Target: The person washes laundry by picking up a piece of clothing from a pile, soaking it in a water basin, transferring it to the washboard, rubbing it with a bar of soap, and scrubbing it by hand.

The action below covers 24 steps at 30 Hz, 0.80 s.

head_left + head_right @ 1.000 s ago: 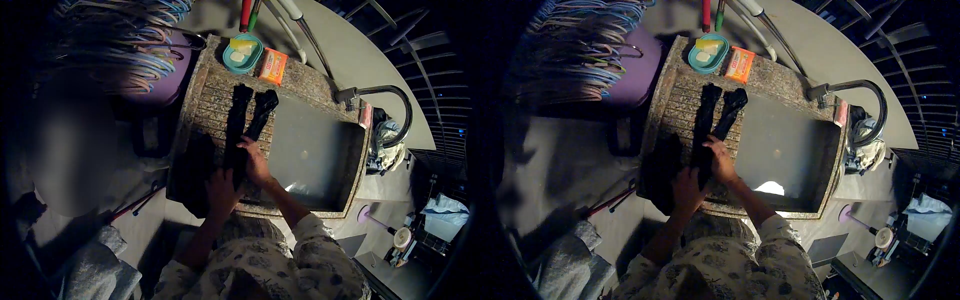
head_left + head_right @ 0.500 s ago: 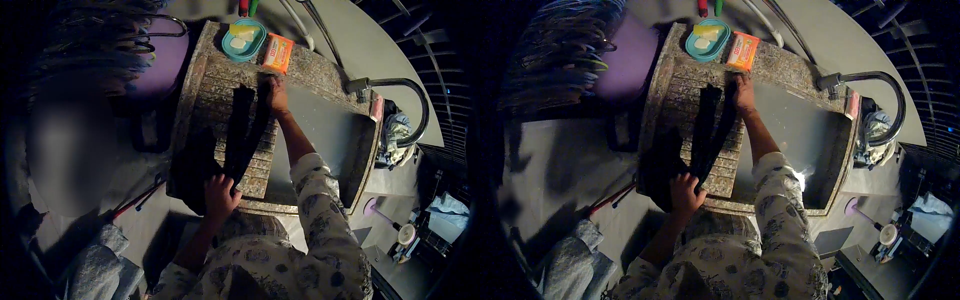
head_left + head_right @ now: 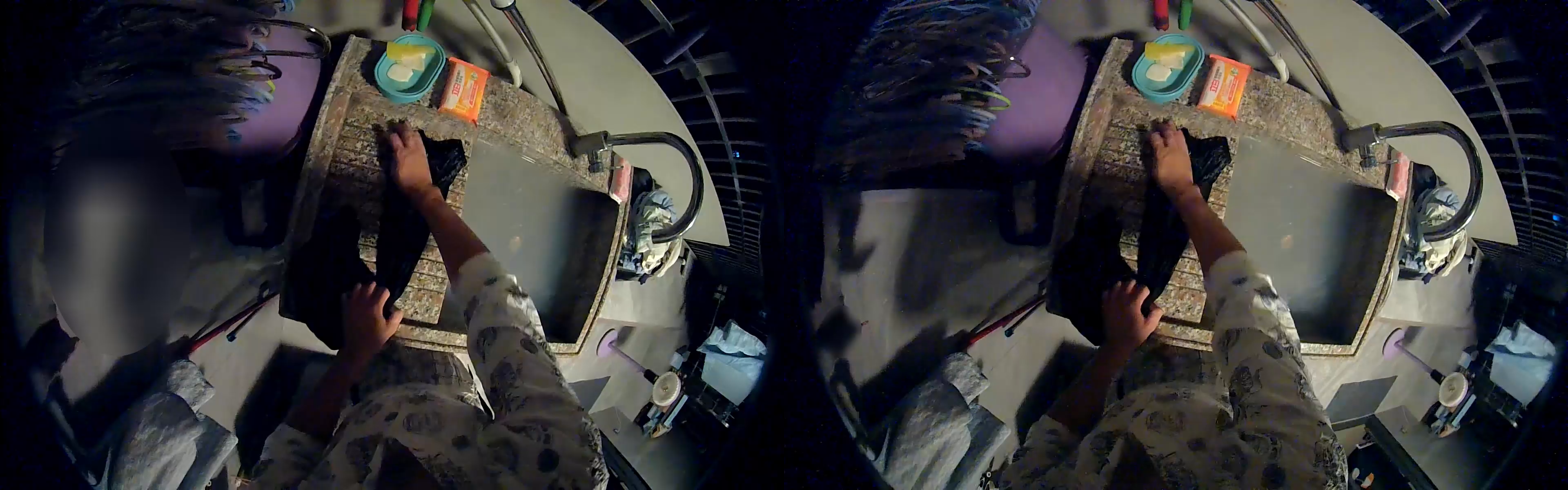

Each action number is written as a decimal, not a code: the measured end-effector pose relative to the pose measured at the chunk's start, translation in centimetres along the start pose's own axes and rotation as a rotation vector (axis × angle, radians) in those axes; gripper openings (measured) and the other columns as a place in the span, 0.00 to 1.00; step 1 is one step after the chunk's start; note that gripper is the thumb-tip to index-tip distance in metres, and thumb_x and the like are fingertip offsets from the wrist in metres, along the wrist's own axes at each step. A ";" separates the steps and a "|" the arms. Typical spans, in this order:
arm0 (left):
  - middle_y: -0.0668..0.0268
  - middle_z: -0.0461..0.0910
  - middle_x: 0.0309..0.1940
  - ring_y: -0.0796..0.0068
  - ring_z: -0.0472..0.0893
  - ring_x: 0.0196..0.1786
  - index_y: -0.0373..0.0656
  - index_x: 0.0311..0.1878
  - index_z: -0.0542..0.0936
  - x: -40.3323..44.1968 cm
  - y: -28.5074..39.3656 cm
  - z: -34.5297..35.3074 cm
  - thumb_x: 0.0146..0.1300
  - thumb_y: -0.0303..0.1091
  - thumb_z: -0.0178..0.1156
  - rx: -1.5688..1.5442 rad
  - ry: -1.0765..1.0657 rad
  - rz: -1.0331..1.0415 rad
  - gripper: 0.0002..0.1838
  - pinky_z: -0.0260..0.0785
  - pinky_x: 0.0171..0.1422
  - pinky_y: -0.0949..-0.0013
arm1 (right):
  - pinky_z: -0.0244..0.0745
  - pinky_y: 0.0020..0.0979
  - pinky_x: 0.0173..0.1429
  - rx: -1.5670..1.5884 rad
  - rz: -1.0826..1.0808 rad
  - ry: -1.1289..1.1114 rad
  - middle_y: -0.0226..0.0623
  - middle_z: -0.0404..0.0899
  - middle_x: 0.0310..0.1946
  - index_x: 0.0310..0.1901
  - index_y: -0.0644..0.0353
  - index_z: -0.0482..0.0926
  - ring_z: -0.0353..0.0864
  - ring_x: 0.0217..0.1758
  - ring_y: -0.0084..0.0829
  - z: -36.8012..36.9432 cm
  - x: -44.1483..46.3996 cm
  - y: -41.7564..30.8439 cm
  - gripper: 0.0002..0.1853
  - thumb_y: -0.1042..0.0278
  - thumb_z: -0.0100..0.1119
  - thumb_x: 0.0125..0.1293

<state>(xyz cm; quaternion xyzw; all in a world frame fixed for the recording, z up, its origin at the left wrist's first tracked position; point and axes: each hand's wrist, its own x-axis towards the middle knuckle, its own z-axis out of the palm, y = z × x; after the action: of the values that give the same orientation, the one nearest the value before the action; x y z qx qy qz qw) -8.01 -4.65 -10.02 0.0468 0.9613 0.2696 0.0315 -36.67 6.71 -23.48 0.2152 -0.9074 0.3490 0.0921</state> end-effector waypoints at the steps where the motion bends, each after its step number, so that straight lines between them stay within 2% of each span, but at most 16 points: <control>1: 0.57 0.76 0.38 0.50 0.75 0.47 0.45 0.37 0.78 0.0 0.1 -0.3 0.48 0.41 0.71 -0.028 -0.019 -0.018 0.17 0.64 0.54 0.45 | 0.64 0.50 0.77 0.025 0.042 0.010 0.59 0.73 0.66 0.67 0.64 0.73 0.70 0.70 0.59 1.9 0.1 1.1 0.23 0.68 0.46 0.74; 2: 0.57 0.76 0.38 0.50 0.75 0.47 0.45 0.37 0.78 -0.1 0.0 -0.3 0.48 0.41 0.70 -0.023 -0.021 -0.016 0.16 0.65 0.54 0.46 | 0.65 0.49 0.76 0.043 0.079 0.021 0.59 0.73 0.65 0.67 0.64 0.73 0.71 0.69 0.59 2.7 0.3 1.6 0.22 0.67 0.44 0.75; 3: 0.57 0.76 0.38 0.50 0.75 0.47 0.45 0.38 0.78 -0.1 -0.2 0.1 0.49 0.40 0.70 -0.020 -0.017 -0.011 0.16 0.65 0.54 0.46 | 0.65 0.47 0.75 0.219 0.086 -0.106 0.59 0.73 0.65 0.66 0.65 0.73 0.71 0.69 0.58 1.7 -1.7 -0.3 0.21 0.66 0.41 0.78; 4: 0.57 0.76 0.38 0.50 0.75 0.47 0.45 0.38 0.78 0.0 -0.4 0.3 0.49 0.40 0.70 -0.019 -0.009 -0.008 0.16 0.65 0.54 0.46 | 0.66 0.46 0.75 0.286 -0.066 -0.104 0.57 0.74 0.65 0.67 0.64 0.72 0.72 0.68 0.57 0.1 -3.8 -3.2 0.22 0.67 0.46 0.76; 5: 0.57 0.76 0.38 0.50 0.75 0.46 0.45 0.38 0.78 0.2 -0.4 0.4 0.49 0.40 0.70 -0.018 0.010 -0.003 0.15 0.65 0.53 0.46 | 0.67 0.45 0.74 0.281 -0.046 -0.266 0.56 0.74 0.65 0.68 0.63 0.72 0.73 0.68 0.56 -0.4 -6.7 -6.1 0.23 0.70 0.51 0.72; 7: 0.57 0.75 0.37 0.50 0.75 0.45 0.45 0.37 0.78 -0.2 -0.5 0.7 0.49 0.40 0.69 -0.016 0.028 -0.004 0.15 0.64 0.51 0.46 | 0.67 0.46 0.74 0.299 -0.131 -0.258 0.53 0.75 0.65 0.68 0.61 0.73 0.73 0.69 0.54 -2.9 -10.4 -10.7 0.25 0.72 0.54 0.70; 9: 0.57 0.75 0.37 0.50 0.75 0.46 0.45 0.38 0.78 -0.5 -1.0 1.7 0.50 0.40 0.68 0.007 0.087 0.025 0.15 0.64 0.51 0.46 | 0.66 0.46 0.75 0.238 -0.207 -0.280 0.53 0.73 0.67 0.69 0.60 0.73 0.72 0.71 0.53 -4.8 -11.7 -10.9 0.25 0.73 0.53 0.70; 10: 0.57 0.75 0.36 0.50 0.75 0.46 0.45 0.38 0.78 -1.0 -1.2 2.1 0.50 0.39 0.68 0.021 0.105 0.041 0.14 0.64 0.51 0.46 | 0.62 0.49 0.78 0.193 -0.084 -0.478 0.53 0.71 0.70 0.72 0.60 0.69 0.69 0.74 0.53 -3.3 -10.4 -7.6 0.27 0.74 0.49 0.71; 12: 0.58 0.75 0.37 0.50 0.75 0.46 0.45 0.38 0.78 -0.8 -0.6 1.2 0.51 0.39 0.68 -0.007 0.040 0.008 0.14 0.64 0.51 0.46 | 0.58 0.52 0.81 -0.042 -0.131 -0.173 0.53 0.67 0.73 0.72 0.59 0.69 0.66 0.76 0.54 -3.6 -7.2 -5.1 0.29 0.75 0.47 0.67; 13: 0.58 0.75 0.37 0.50 0.75 0.46 0.45 0.38 0.78 -0.4 -0.4 0.7 0.51 0.39 0.68 -0.015 0.014 -0.006 0.14 0.64 0.51 0.46 | 0.57 0.53 0.80 0.034 -0.104 -0.099 0.53 0.69 0.72 0.71 0.59 0.70 0.65 0.76 0.57 -2.6 -5.1 -2.7 0.29 0.75 0.48 0.67; 14: 0.58 0.75 0.37 0.50 0.75 0.46 0.45 0.38 0.78 -0.1 -0.3 0.5 0.51 0.39 0.68 -0.017 0.015 -0.007 0.14 0.64 0.51 0.46 | 0.63 0.54 0.74 -0.049 -0.151 -0.002 0.54 0.71 0.69 0.72 0.59 0.71 0.68 0.72 0.60 -2.1 -2.6 -0.8 0.27 0.69 0.44 0.72; 16: 0.58 0.75 0.37 0.50 0.75 0.46 0.45 0.38 0.78 -0.1 -0.2 0.1 0.52 0.39 0.68 -0.023 0.012 -0.010 0.14 0.64 0.51 0.47 | 0.67 0.52 0.71 -0.060 -0.090 0.095 0.57 0.74 0.64 0.61 0.66 0.77 0.72 0.66 0.60 -2.1 1.2 1.2 0.21 0.69 0.45 0.71; 17: 0.58 0.75 0.37 0.50 0.75 0.46 0.45 0.38 0.78 -0.4 -0.2 0.0 0.52 0.38 0.68 -0.028 0.002 -0.015 0.14 0.64 0.51 0.47 | 0.67 0.51 0.72 -0.272 -0.046 0.094 0.58 0.75 0.63 0.62 0.67 0.77 0.72 0.66 0.59 -0.5 1.7 2.9 0.22 0.70 0.46 0.70; 21: 0.57 0.75 0.38 0.50 0.75 0.47 0.44 0.39 0.78 -0.2 -0.7 1.1 0.52 0.38 0.68 -0.044 0.032 -0.001 0.14 0.64 0.52 0.47 | 0.64 0.48 0.77 0.229 -0.056 -0.124 0.52 0.73 0.68 0.67 0.62 0.74 0.70 0.73 0.52 -0.2 -4.3 -1.4 0.25 0.74 0.49 0.68; 23: 0.57 0.75 0.38 0.50 0.75 0.47 0.44 0.39 0.78 -0.6 -0.9 1.4 0.51 0.38 0.68 -0.040 0.035 0.000 0.14 0.64 0.53 0.47 | 0.54 0.46 0.83 0.357 -0.151 -0.420 0.51 0.67 0.75 0.69 0.60 0.72 0.63 0.79 0.51 -2.9 -9.9 -7.0 0.25 0.73 0.47 0.71; 24: 0.57 0.76 0.38 0.50 0.75 0.47 0.44 0.39 0.78 -0.6 -0.8 1.4 0.51 0.39 0.68 -0.035 0.027 -0.007 0.15 0.64 0.53 0.47 | 0.54 0.48 0.83 0.327 -0.178 -0.439 0.51 0.67 0.74 0.70 0.59 0.72 0.64 0.78 0.51 -5.1 -10.6 -8.7 0.26 0.75 0.46 0.70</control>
<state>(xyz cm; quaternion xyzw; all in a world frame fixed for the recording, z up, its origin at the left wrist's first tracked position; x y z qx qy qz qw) -7.33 -4.72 -11.58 0.0393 0.9569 0.2870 0.0202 -23.18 7.83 -17.98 0.3765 -0.8147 0.4264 -0.1123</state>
